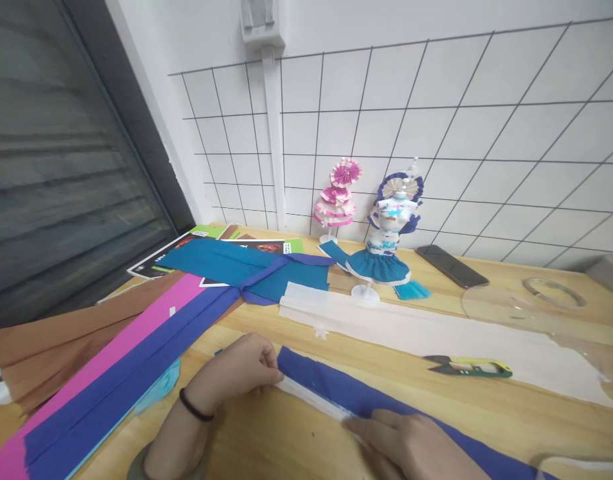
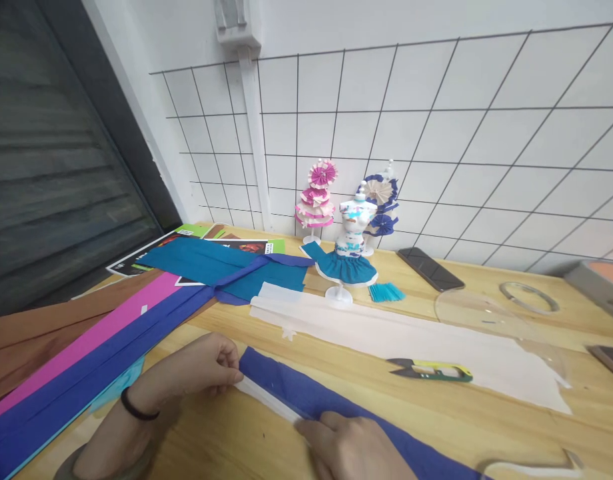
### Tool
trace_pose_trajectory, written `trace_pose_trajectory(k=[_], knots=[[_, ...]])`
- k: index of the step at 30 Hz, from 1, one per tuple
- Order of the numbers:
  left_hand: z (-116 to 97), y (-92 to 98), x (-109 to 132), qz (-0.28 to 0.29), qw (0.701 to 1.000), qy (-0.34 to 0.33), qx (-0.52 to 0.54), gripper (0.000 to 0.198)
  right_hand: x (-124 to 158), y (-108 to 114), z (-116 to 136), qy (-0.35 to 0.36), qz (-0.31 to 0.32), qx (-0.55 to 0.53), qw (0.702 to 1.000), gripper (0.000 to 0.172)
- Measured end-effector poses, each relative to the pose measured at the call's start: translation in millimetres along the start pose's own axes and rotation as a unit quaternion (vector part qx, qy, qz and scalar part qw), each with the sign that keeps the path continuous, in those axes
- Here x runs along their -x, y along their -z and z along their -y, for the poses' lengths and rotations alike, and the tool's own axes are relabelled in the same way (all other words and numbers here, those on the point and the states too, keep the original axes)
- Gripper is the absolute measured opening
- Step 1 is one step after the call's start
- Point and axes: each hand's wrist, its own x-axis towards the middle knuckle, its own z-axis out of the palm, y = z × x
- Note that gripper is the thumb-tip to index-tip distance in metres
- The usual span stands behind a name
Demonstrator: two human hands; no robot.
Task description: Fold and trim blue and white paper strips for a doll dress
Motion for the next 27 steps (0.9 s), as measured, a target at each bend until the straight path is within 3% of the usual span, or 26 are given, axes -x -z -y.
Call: trace_pose_trajectory(k=[16, 27], knots=[[1.8, -0.7, -2.0, 0.007, 1.0, -0.001, -0.013, 0.014, -2.2, 1.7, -0.7, -0.067, -0.001, -0.081, 0.994, 0.026], [1.8, -2.1, -3.1, -0.004, 1.0, 0.017, -0.005, 0.013, -3.2, 2.9, -1.6, -0.07, -0.006, -0.115, 0.991, 0.024]])
